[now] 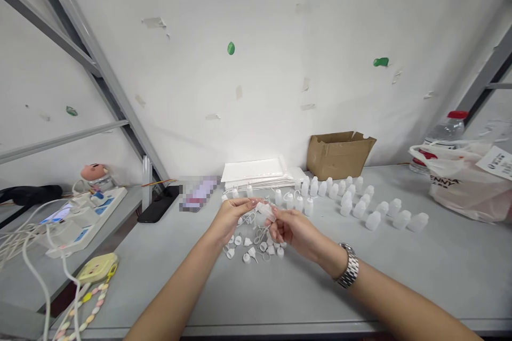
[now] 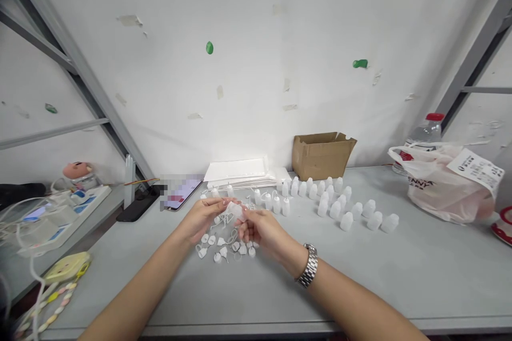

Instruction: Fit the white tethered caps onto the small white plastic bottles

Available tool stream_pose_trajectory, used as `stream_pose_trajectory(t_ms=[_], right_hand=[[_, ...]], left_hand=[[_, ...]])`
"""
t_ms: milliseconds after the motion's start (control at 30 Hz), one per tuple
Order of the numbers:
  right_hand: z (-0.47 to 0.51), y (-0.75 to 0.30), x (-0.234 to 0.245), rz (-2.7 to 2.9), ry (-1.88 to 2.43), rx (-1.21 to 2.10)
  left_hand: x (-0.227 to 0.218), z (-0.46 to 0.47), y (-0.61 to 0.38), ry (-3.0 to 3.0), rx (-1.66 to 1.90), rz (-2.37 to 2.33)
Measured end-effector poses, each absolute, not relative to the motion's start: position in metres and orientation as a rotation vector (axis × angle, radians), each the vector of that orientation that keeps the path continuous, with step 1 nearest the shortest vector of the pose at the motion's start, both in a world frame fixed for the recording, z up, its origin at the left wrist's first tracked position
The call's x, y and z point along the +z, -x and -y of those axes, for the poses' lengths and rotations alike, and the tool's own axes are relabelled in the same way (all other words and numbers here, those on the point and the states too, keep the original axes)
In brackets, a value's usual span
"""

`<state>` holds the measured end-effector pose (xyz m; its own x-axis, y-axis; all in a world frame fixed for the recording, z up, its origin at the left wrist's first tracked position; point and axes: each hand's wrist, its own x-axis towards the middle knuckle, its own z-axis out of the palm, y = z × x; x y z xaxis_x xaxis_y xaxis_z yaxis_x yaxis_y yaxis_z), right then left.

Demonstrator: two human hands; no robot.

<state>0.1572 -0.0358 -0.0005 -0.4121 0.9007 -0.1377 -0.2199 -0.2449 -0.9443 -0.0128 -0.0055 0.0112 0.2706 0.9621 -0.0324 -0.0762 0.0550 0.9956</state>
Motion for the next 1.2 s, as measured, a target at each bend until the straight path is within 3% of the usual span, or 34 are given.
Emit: stream_pose_trajectory(t_ms=[100, 300, 533, 733, 967, 1033, 1200], right_hand=[[0.035, -0.158, 0.000, 1.126, 0.913, 1.879], [0.033, -0.155, -0.005, 1.237, 1.045, 1.431], [0.034, -0.157, -0.001, 1.182, 0.916, 1.789], [0.032, -0.154, -0.008, 1.315, 1.021, 1.369], [0.035, -0.163, 0.001, 1.158, 0.597, 2.063], [0.035, -0.165, 0.002, 1.148, 0.561, 2.122], [0.030, -0.161, -0.003, 1.308, 0.828, 1.569]], left_hand=[[0.012, 0.006, 0.013, -1.261, 1.027, -0.945], [0.007, 0.008, 0.005, -1.281, 1.181, -1.014], [0.007, 0.011, -0.001, -1.317, 1.298, -0.921], [0.005, 0.013, -0.002, -1.409, 1.278, -0.958], [0.017, 0.019, -0.001, -1.481, 1.230, -0.856], [0.015, 0.019, -0.002, -1.401, 1.219, -0.799], [0.007, 0.017, -0.009, -0.869, 1.113, -0.614]])
